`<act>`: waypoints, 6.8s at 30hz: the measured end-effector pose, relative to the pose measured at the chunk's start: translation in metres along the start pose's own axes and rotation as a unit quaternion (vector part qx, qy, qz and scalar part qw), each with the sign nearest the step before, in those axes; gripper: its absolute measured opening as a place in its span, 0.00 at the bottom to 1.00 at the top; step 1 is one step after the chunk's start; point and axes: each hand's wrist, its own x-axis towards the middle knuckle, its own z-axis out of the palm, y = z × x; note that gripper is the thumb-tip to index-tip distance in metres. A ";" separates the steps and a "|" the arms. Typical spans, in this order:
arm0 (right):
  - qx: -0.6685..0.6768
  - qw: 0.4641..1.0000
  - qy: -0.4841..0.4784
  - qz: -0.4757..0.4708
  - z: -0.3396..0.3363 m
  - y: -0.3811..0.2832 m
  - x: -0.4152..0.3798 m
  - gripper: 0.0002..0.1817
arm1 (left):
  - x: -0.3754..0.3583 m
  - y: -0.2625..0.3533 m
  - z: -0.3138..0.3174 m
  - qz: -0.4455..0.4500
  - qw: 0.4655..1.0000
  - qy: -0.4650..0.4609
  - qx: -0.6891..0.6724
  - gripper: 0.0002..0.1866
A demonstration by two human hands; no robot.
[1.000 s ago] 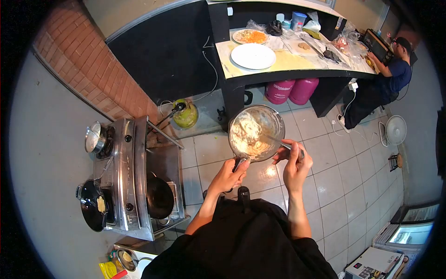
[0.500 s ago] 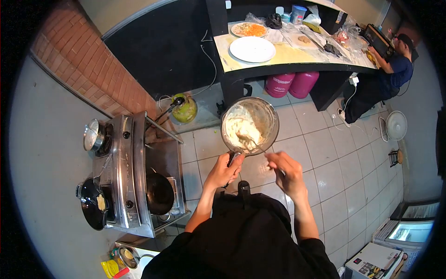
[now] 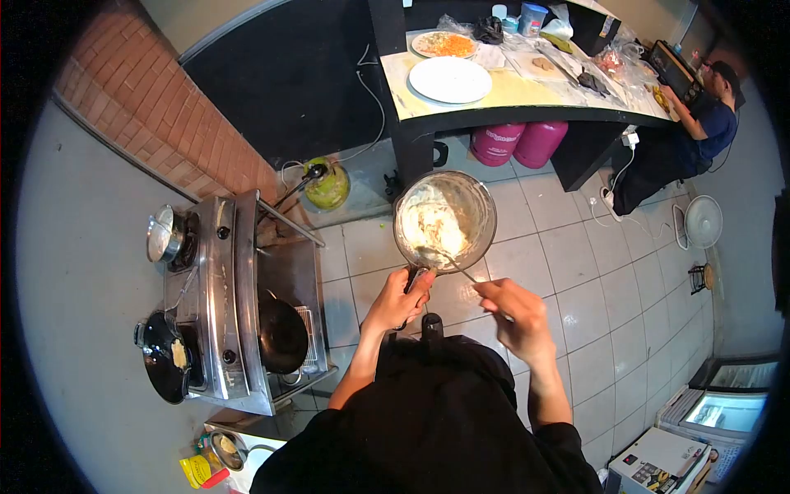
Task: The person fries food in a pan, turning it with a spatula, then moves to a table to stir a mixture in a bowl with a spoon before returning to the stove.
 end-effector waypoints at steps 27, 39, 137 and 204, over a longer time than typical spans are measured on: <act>-0.027 0.991 0.130 0.028 -0.007 0.019 0.027 0.20 | -0.004 0.008 0.006 0.021 0.999 -0.032 0.006 0.21; 0.035 0.994 0.099 0.039 -0.004 0.019 0.018 0.21 | -0.012 0.004 0.001 0.031 0.999 -0.001 0.042 0.21; -0.102 0.989 0.106 -0.004 -0.048 0.009 -0.008 0.14 | -0.010 -0.001 0.034 0.067 0.997 -0.028 0.039 0.19; -0.041 0.984 0.101 0.140 -0.035 0.035 -0.012 0.10 | 0.040 0.005 0.037 -0.023 0.999 -0.049 -0.006 0.21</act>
